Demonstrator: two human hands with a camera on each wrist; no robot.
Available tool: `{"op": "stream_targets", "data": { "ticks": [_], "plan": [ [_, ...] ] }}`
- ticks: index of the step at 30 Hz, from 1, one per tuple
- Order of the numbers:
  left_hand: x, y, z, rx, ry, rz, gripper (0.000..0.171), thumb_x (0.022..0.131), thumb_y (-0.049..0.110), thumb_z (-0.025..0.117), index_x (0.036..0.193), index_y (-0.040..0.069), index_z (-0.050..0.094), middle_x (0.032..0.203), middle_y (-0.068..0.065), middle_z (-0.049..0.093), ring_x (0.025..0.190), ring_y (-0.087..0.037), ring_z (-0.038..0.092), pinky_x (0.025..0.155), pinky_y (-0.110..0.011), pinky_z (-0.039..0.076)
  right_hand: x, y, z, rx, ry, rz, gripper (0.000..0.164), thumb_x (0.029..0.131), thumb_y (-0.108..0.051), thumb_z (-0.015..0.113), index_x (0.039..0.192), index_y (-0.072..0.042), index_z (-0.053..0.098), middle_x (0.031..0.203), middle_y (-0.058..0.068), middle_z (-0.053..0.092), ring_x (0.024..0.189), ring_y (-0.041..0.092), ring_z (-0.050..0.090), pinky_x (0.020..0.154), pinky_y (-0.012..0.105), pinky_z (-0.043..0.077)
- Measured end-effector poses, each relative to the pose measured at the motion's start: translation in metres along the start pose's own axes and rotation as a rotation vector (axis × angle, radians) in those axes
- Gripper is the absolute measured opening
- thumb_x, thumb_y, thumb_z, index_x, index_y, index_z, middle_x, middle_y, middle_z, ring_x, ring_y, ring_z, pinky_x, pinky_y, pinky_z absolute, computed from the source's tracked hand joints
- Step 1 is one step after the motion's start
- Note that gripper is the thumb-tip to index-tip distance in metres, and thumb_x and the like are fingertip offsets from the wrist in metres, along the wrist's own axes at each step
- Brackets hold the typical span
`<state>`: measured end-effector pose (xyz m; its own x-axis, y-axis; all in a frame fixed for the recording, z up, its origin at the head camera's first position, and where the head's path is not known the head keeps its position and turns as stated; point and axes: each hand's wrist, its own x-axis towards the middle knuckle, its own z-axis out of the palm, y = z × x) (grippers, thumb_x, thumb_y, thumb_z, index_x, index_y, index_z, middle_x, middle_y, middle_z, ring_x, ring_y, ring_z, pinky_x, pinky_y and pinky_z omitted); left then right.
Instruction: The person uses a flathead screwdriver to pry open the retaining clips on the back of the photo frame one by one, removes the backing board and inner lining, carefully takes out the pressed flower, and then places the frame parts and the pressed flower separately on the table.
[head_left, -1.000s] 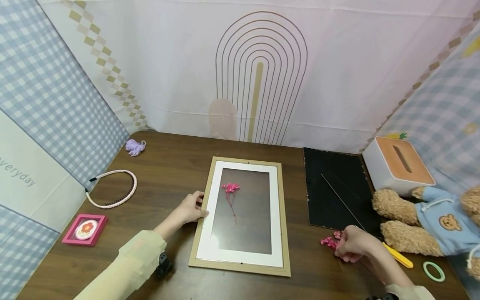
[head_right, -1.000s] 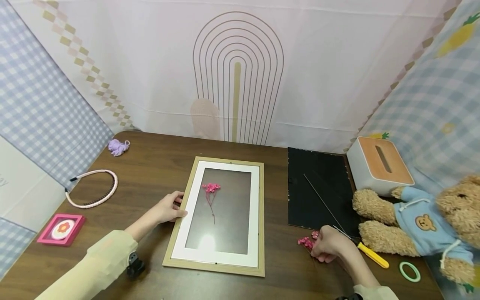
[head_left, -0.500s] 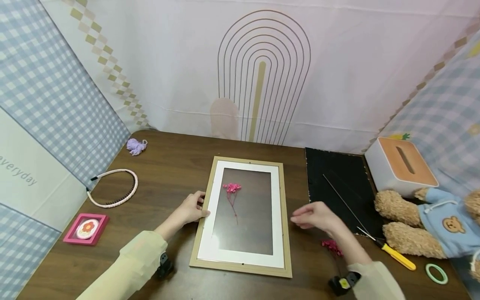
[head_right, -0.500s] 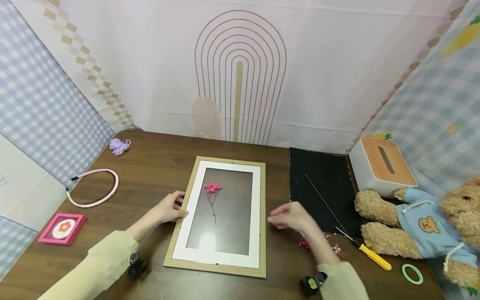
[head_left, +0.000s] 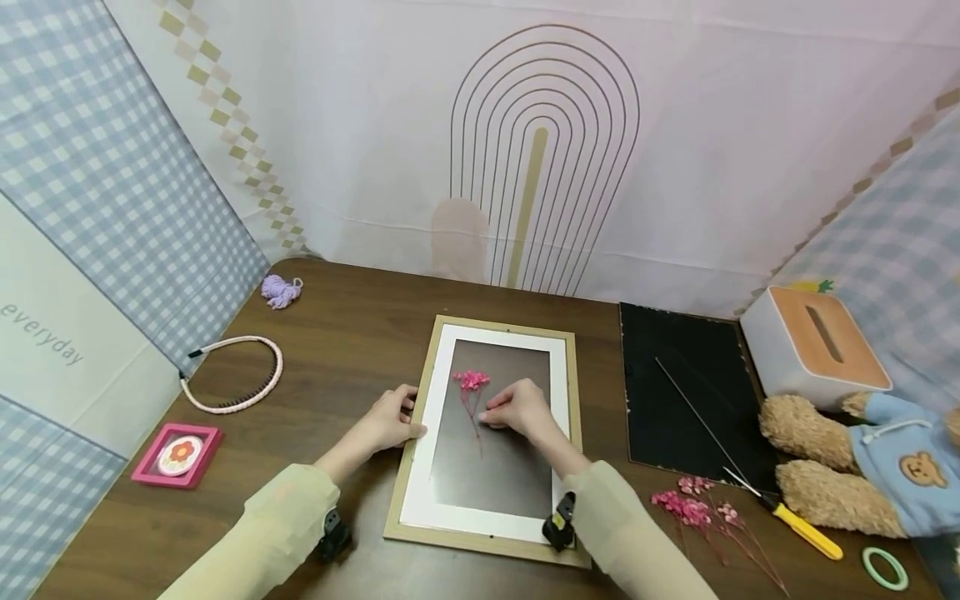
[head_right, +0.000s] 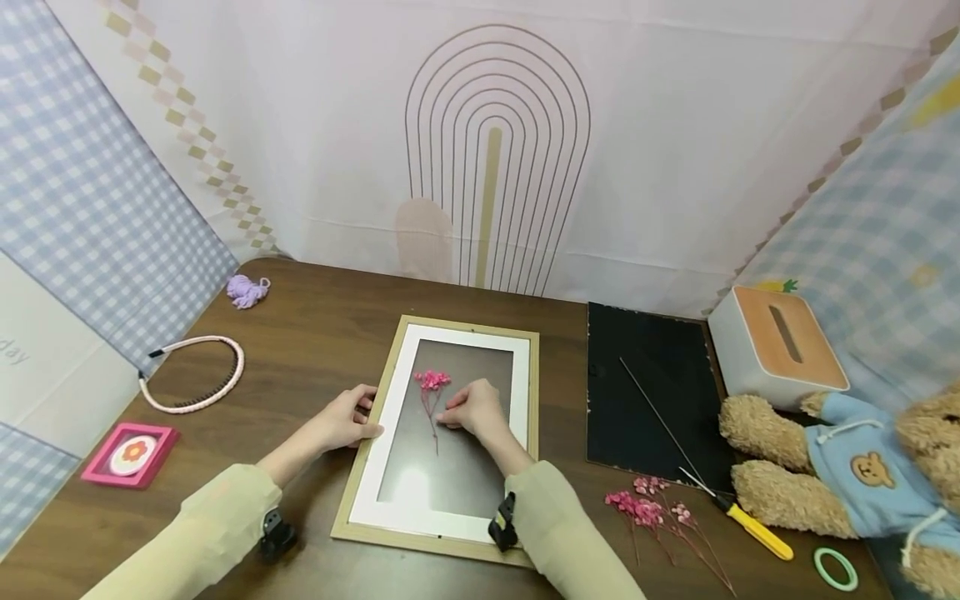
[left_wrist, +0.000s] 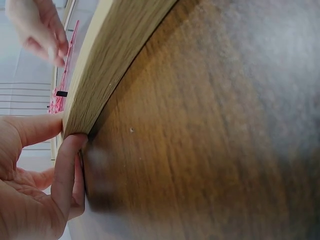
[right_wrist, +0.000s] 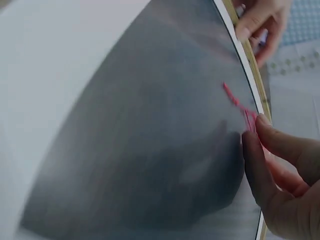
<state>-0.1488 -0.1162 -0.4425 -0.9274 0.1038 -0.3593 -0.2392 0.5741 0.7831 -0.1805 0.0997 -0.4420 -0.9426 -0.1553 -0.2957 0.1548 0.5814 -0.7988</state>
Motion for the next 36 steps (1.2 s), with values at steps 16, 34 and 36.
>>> {"op": "stream_targets", "data": {
  "ticks": [16, 34, 36],
  "plan": [
    [0.001, -0.003, 0.003, -0.002, 0.001, 0.005, 0.059, 0.076, -0.003, 0.069, 0.129, -0.004, 0.043, 0.106, -0.017, 0.044, 0.084, -0.018, 0.048, 0.055, -0.028, 0.055, 0.003, -0.029, 0.022, -0.234, -0.066, 0.026, 0.018, 0.075, -0.007, 0.074, 0.060, 0.001, 0.069, 0.046, 0.003, 0.059, 0.040, 0.006, 0.052, 0.047, 0.018, 0.046],
    [0.000, 0.002, 0.000, 0.006, -0.023, 0.000, 0.060, 0.077, -0.003, 0.068, 0.130, -0.005, 0.040, 0.110, -0.020, 0.043, 0.086, -0.021, 0.049, 0.056, -0.029, 0.055, -0.014, 0.012, -0.074, 0.216, -0.288, 0.037, 0.022, 0.086, -0.005, 0.064, 0.095, 0.015, 0.063, 0.066, 0.001, 0.064, 0.058, 0.005, 0.063, 0.069, 0.030, 0.059],
    [-0.001, 0.002, 0.000, 0.004, -0.026, -0.006, 0.060, 0.077, -0.003, 0.068, 0.130, -0.005, 0.040, 0.110, -0.020, 0.043, 0.087, -0.021, 0.049, 0.056, -0.029, 0.055, -0.018, 0.018, -0.085, 0.203, -0.273, 0.039, 0.022, 0.086, -0.006, 0.065, 0.095, 0.014, 0.064, 0.068, 0.001, 0.066, 0.060, 0.006, 0.064, 0.071, 0.033, 0.059]
  ]
}}
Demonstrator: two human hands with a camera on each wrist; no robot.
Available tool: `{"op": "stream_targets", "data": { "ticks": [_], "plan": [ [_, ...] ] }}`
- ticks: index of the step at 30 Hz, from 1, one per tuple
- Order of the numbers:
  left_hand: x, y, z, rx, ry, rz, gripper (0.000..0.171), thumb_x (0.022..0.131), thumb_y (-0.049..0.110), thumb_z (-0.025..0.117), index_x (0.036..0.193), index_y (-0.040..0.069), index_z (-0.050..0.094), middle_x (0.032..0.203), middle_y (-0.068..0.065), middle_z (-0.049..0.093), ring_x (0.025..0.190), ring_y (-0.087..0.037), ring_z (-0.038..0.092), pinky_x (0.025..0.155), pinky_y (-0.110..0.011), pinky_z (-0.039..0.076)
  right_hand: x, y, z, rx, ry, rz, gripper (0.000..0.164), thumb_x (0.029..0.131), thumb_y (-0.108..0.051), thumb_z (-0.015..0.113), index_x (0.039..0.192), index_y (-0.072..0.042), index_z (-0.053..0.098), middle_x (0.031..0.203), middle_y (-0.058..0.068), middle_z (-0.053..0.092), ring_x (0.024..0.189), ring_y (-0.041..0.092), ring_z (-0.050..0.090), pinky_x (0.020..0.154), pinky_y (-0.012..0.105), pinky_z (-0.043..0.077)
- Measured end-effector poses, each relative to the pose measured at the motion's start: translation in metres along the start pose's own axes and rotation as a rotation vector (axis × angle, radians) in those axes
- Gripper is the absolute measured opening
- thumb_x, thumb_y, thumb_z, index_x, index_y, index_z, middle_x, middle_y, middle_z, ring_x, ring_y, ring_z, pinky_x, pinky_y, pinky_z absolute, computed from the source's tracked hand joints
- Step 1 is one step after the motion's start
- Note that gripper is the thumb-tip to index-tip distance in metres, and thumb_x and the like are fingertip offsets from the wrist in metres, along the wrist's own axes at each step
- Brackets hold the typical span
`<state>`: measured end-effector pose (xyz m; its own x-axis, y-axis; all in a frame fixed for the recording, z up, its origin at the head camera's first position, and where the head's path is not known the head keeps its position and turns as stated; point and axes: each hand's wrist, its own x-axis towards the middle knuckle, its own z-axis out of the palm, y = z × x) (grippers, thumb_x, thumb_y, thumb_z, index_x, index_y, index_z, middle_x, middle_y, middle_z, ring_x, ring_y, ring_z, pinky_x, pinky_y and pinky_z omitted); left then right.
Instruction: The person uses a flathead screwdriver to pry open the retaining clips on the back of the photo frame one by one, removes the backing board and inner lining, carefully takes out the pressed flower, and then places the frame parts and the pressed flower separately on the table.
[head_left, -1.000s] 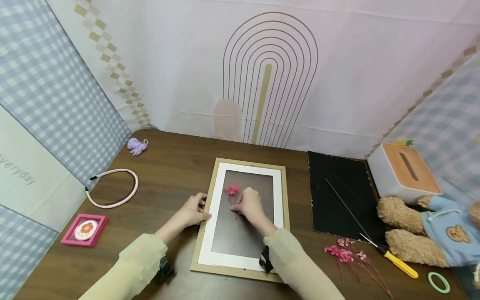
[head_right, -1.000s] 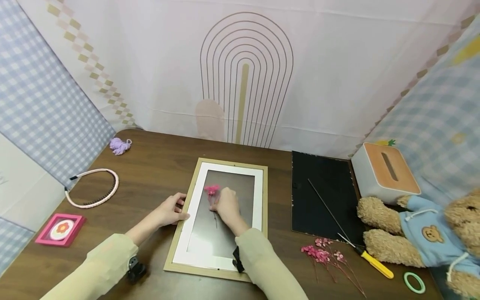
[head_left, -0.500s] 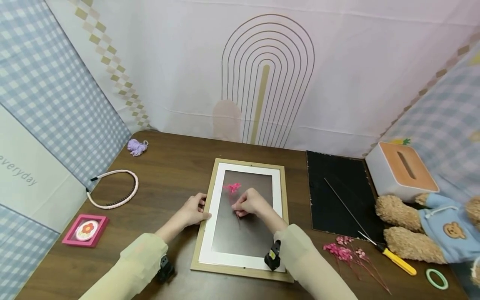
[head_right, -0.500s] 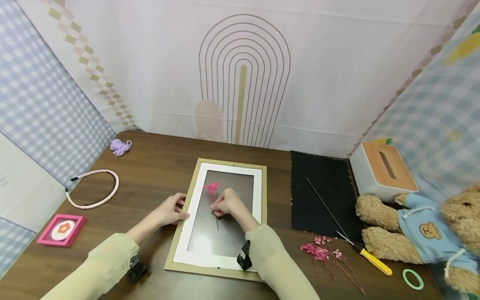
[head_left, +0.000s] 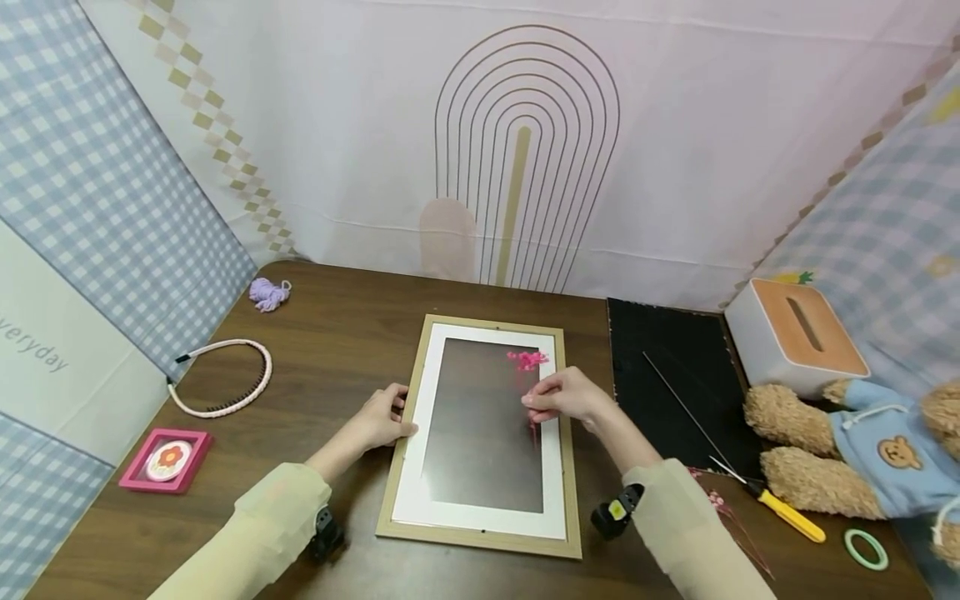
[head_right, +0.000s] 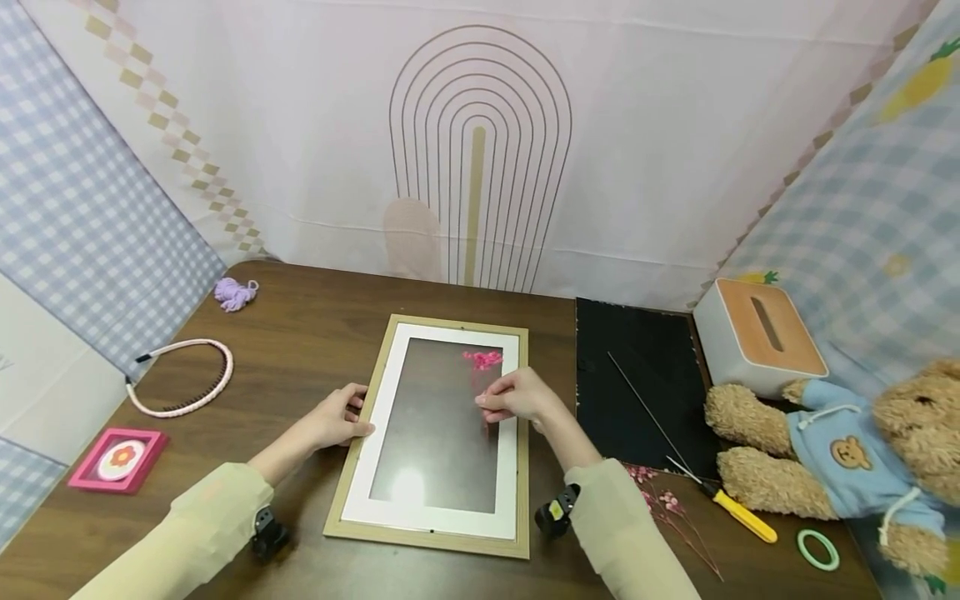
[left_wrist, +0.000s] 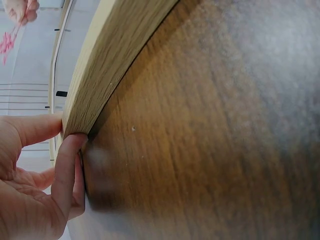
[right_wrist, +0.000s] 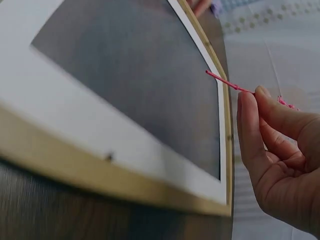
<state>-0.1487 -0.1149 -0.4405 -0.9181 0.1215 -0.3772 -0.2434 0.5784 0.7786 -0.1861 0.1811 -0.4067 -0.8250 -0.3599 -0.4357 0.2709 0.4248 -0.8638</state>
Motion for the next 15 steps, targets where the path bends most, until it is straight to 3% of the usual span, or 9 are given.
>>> {"op": "stream_targets", "data": {
  "ticks": [7, 15],
  "plan": [
    [0.001, -0.001, 0.001, 0.001, 0.003, -0.010, 0.059, 0.077, -0.003, 0.068, 0.130, -0.004, 0.041, 0.110, -0.019, 0.043, 0.087, -0.020, 0.049, 0.056, -0.028, 0.055, -0.023, 0.018, -0.031, -0.016, 0.004, 0.009, 0.025, 0.086, -0.006, 0.065, 0.096, 0.016, 0.062, 0.069, 0.002, 0.068, 0.064, 0.006, 0.065, 0.067, 0.028, 0.058],
    [0.000, 0.001, 0.000, 0.004, 0.004, -0.003, 0.061, 0.076, -0.002, 0.069, 0.130, -0.004, 0.040, 0.110, -0.020, 0.043, 0.088, -0.022, 0.050, 0.056, -0.030, 0.055, -0.060, 0.057, -0.067, -0.094, -0.122, 0.035, 0.028, 0.087, -0.013, 0.064, 0.094, 0.014, 0.062, 0.072, 0.002, 0.069, 0.065, 0.007, 0.066, 0.063, 0.026, 0.058]
  ]
}}
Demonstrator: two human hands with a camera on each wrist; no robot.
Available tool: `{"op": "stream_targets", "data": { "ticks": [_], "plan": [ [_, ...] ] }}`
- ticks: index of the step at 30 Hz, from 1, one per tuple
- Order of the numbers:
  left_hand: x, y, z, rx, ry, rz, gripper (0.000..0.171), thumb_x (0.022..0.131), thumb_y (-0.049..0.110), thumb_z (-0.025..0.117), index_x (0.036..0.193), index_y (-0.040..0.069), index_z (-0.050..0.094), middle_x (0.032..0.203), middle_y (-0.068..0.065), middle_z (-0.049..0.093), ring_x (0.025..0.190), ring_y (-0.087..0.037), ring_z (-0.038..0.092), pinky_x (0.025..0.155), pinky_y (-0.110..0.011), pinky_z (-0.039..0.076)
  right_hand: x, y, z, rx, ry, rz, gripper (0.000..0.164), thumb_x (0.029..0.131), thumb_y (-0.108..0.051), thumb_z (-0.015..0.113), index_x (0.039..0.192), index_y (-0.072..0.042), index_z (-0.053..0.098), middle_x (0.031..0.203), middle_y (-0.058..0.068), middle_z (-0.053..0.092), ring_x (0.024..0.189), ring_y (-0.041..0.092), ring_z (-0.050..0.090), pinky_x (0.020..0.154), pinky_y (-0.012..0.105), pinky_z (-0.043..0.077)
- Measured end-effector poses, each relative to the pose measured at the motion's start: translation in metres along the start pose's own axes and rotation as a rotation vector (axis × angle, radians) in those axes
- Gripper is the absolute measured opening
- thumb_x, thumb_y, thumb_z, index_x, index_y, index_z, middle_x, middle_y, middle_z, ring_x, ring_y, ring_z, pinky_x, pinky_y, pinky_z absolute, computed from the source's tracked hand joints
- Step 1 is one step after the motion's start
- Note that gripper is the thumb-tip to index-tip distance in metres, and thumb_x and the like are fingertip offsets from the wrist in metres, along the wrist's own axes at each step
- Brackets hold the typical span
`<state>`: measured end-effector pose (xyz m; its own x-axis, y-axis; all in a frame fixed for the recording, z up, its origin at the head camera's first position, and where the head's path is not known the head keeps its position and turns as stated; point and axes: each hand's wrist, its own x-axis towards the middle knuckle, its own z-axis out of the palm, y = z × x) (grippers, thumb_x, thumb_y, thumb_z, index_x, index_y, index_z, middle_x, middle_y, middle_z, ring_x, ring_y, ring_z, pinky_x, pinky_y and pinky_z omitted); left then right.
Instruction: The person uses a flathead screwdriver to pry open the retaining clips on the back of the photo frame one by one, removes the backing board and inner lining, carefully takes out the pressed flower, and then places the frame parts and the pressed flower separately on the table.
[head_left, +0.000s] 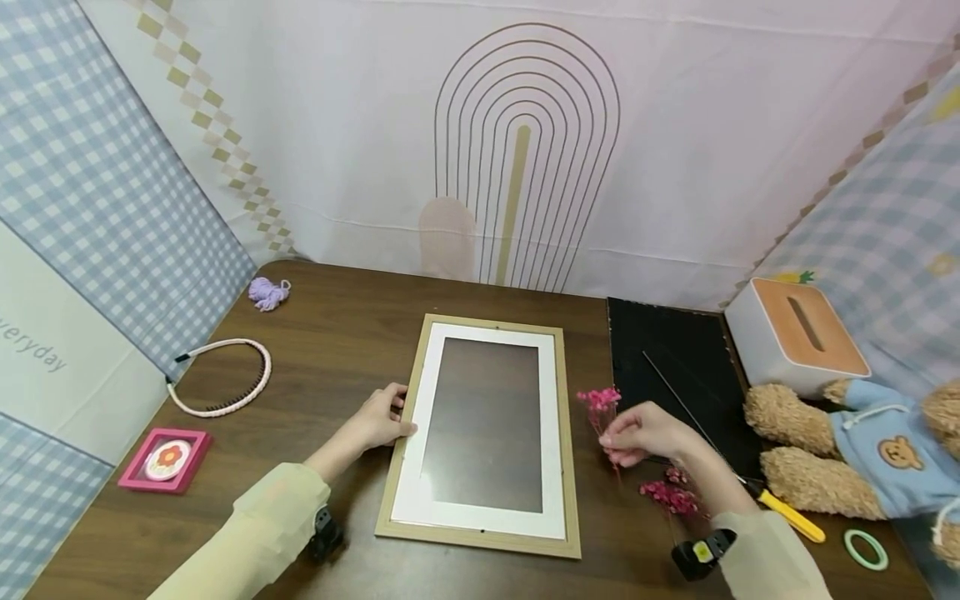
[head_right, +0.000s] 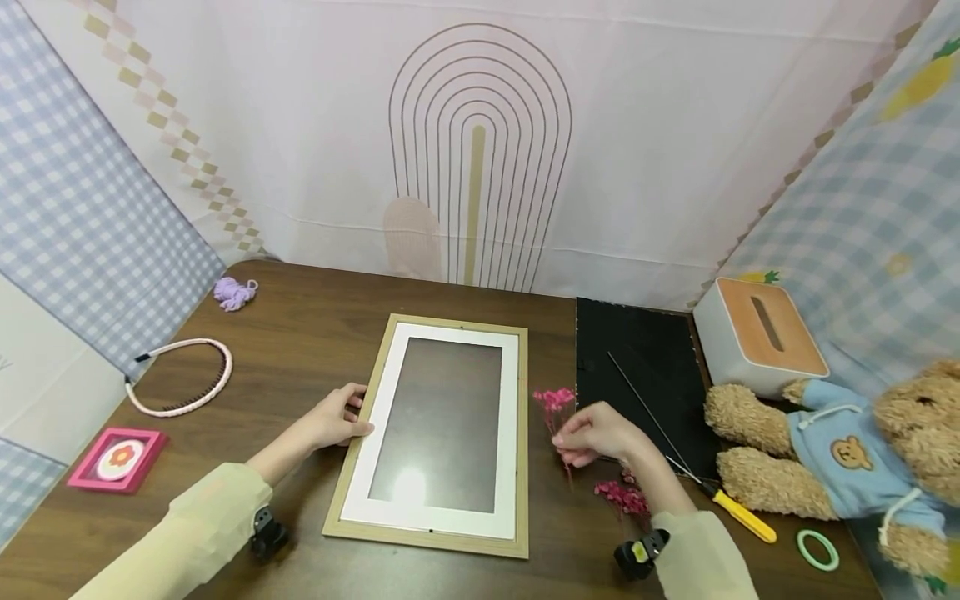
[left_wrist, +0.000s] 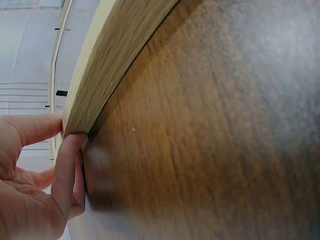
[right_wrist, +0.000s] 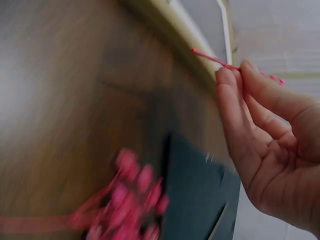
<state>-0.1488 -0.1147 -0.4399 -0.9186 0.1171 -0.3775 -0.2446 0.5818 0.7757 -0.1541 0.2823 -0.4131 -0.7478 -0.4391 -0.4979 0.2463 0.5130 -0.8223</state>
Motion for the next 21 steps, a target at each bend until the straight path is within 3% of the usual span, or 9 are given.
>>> {"op": "stream_targets", "data": {
  "ticks": [5, 9, 13, 21],
  "plan": [
    [0.004, -0.008, 0.000, -0.015, -0.011, 0.010, 0.061, 0.077, 0.001, 0.070, 0.130, -0.002, 0.041, 0.111, -0.020, 0.042, 0.089, -0.022, 0.050, 0.056, -0.030, 0.055, -0.023, 0.023, -0.004, -0.027, -0.084, 0.059, 0.024, 0.086, -0.011, 0.063, 0.090, 0.013, 0.065, 0.071, 0.002, 0.069, 0.062, 0.005, 0.064, 0.057, 0.021, 0.056],
    [0.010, -0.018, 0.001, -0.017, -0.022, 0.048, 0.060, 0.078, 0.006, 0.072, 0.129, 0.000, 0.041, 0.110, -0.018, 0.042, 0.087, -0.020, 0.050, 0.055, -0.028, 0.055, -0.038, 0.034, -0.003, -0.021, -0.103, 0.135, 0.023, 0.085, -0.012, 0.066, 0.089, 0.010, 0.068, 0.068, 0.001, 0.069, 0.058, 0.002, 0.063, 0.053, 0.017, 0.053],
    [0.005, -0.008, 0.000, -0.026, -0.018, -0.004, 0.060, 0.077, 0.001, 0.069, 0.130, -0.001, 0.041, 0.113, -0.020, 0.042, 0.092, -0.023, 0.051, 0.058, -0.030, 0.056, -0.049, 0.042, -0.001, -0.070, -0.068, 0.203, 0.023, 0.082, -0.018, 0.070, 0.082, 0.005, 0.069, 0.061, -0.003, 0.068, 0.053, 0.000, 0.061, 0.050, 0.016, 0.052],
    [-0.001, 0.001, 0.000, 0.009, -0.005, -0.003, 0.060, 0.077, -0.002, 0.068, 0.130, -0.005, 0.039, 0.113, -0.022, 0.043, 0.091, -0.024, 0.051, 0.059, -0.030, 0.056, -0.057, 0.043, 0.000, -0.198, 0.031, 0.279, 0.026, 0.078, -0.022, 0.074, 0.067, -0.001, 0.064, 0.051, -0.003, 0.063, 0.045, 0.001, 0.058, 0.044, 0.017, 0.050]
  ]
}}
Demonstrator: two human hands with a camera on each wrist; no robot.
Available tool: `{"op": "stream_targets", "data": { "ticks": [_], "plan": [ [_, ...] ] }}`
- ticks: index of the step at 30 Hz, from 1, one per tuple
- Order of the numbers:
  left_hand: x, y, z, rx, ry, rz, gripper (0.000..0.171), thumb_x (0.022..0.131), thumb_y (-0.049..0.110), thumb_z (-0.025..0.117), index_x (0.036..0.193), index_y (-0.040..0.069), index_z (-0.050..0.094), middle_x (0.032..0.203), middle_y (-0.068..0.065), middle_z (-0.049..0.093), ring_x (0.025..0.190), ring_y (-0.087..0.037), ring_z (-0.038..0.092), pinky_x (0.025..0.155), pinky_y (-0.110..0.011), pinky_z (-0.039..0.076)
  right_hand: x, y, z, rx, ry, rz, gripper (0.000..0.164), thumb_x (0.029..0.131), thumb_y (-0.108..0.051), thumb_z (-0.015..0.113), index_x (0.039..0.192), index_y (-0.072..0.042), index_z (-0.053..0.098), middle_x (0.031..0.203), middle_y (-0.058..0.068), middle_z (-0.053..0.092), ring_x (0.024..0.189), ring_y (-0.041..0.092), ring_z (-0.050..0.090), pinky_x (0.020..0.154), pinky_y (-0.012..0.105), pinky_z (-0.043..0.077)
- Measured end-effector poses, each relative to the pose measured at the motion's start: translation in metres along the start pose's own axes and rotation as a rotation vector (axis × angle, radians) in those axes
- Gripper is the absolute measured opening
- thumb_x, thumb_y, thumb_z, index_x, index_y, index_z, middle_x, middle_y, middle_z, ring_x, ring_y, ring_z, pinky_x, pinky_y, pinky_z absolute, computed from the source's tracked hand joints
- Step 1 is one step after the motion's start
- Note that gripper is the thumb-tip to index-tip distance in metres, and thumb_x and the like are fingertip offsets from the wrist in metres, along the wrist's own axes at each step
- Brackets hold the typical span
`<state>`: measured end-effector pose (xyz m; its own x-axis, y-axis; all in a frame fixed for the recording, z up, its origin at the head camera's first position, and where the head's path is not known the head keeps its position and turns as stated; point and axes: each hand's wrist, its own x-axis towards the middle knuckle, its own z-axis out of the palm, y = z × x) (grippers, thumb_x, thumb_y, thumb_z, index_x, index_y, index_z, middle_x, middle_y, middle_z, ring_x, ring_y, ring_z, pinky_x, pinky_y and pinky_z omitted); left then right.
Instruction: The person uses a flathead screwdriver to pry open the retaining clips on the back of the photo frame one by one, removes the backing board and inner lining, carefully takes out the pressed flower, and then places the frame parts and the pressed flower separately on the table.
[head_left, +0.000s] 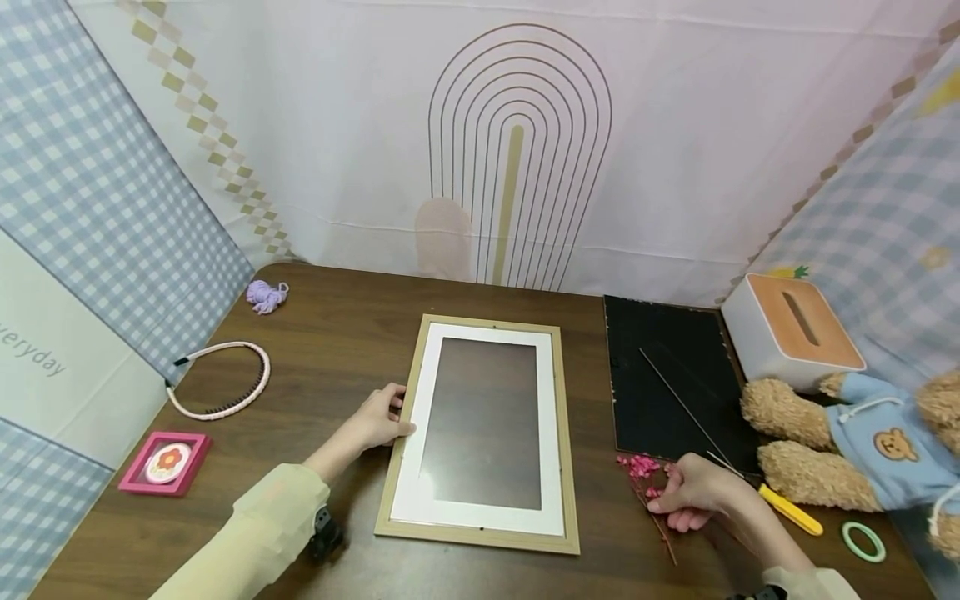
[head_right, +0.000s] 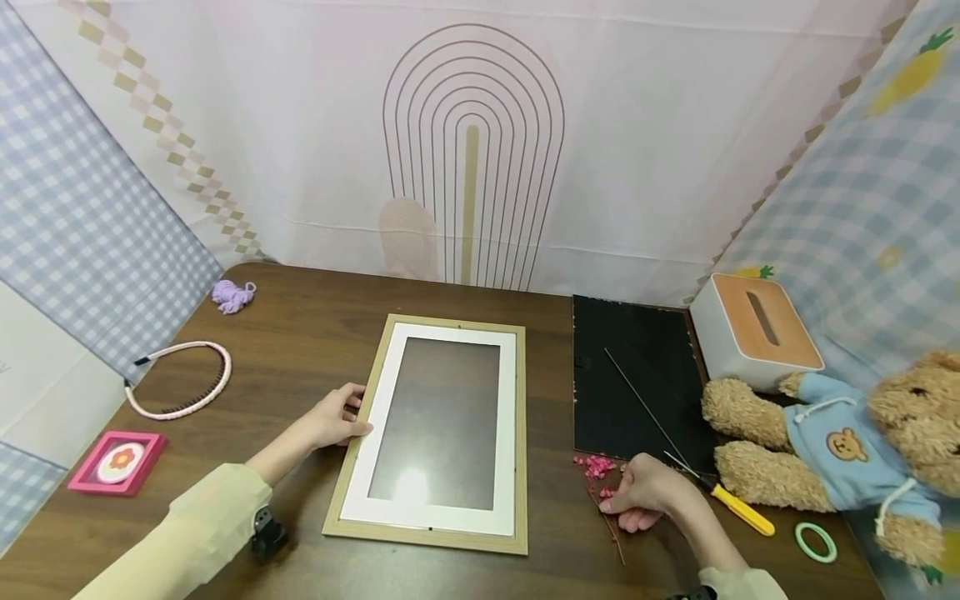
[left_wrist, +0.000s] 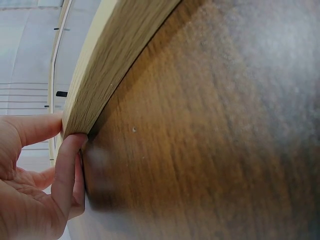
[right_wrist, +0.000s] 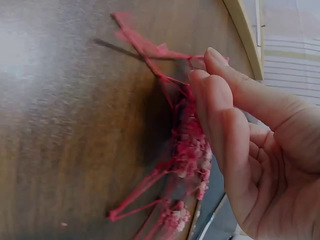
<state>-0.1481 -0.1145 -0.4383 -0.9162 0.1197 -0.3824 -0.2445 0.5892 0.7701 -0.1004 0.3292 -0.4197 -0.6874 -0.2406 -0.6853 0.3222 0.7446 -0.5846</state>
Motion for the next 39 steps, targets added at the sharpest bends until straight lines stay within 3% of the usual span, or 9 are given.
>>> {"op": "stream_targets", "data": {
  "ticks": [4, 8, 14, 20, 27, 39],
  "plan": [
    [0.003, -0.004, 0.001, -0.004, -0.004, 0.002, 0.060, 0.078, -0.003, 0.067, 0.131, -0.006, 0.039, 0.114, -0.022, 0.043, 0.092, -0.024, 0.052, 0.059, -0.030, 0.056, 0.001, -0.005, -0.006, 0.034, 0.009, -0.019, 0.028, 0.080, -0.024, 0.073, 0.069, 0.001, 0.066, 0.053, -0.004, 0.064, 0.046, 0.000, 0.058, 0.045, 0.016, 0.050],
    [0.006, -0.008, 0.001, -0.007, -0.010, 0.001, 0.061, 0.079, -0.003, 0.067, 0.132, -0.006, 0.037, 0.115, -0.022, 0.042, 0.094, -0.025, 0.053, 0.059, -0.030, 0.056, 0.010, -0.016, -0.007, 0.114, 0.027, -0.123, 0.031, 0.083, -0.024, 0.069, 0.080, 0.006, 0.069, 0.059, -0.004, 0.065, 0.051, 0.001, 0.058, 0.049, 0.018, 0.052],
    [0.006, -0.008, 0.002, -0.018, -0.004, -0.002, 0.061, 0.079, -0.003, 0.067, 0.132, -0.005, 0.038, 0.115, -0.021, 0.043, 0.093, -0.024, 0.053, 0.058, -0.029, 0.056, 0.043, -0.049, 0.009, 0.275, 0.196, -0.227, 0.040, 0.085, -0.019, 0.068, 0.104, 0.015, 0.062, 0.082, 0.012, 0.072, 0.071, 0.011, 0.067, 0.066, 0.029, 0.059],
    [0.003, -0.007, 0.002, -0.018, 0.002, 0.015, 0.061, 0.078, -0.003, 0.067, 0.131, -0.006, 0.039, 0.113, -0.022, 0.043, 0.092, -0.025, 0.054, 0.058, -0.030, 0.056, 0.082, -0.080, 0.024, 0.355, 0.353, -0.205, 0.047, 0.084, -0.013, 0.067, 0.118, 0.015, 0.052, 0.099, 0.022, 0.066, 0.077, 0.011, 0.066, 0.073, 0.033, 0.058],
    [0.004, -0.006, 0.002, -0.014, 0.014, 0.027, 0.060, 0.077, -0.004, 0.067, 0.130, -0.007, 0.040, 0.111, -0.021, 0.044, 0.090, -0.023, 0.052, 0.057, -0.030, 0.055, 0.104, -0.098, 0.034, 0.247, 0.482, -0.118, 0.046, 0.079, -0.009, 0.071, 0.117, 0.012, 0.056, 0.100, 0.024, 0.064, 0.068, 0.011, 0.064, 0.065, 0.030, 0.059],
    [0.003, -0.004, 0.002, 0.035, 0.023, 0.036, 0.060, 0.077, -0.001, 0.069, 0.130, -0.007, 0.041, 0.111, -0.022, 0.046, 0.092, -0.025, 0.056, 0.060, -0.030, 0.056, 0.105, -0.099, 0.032, 0.325, 0.480, -0.107, 0.042, 0.076, -0.002, 0.071, 0.113, 0.013, 0.056, 0.086, 0.017, 0.066, 0.061, 0.007, 0.060, 0.058, 0.029, 0.058]
  ]
}}
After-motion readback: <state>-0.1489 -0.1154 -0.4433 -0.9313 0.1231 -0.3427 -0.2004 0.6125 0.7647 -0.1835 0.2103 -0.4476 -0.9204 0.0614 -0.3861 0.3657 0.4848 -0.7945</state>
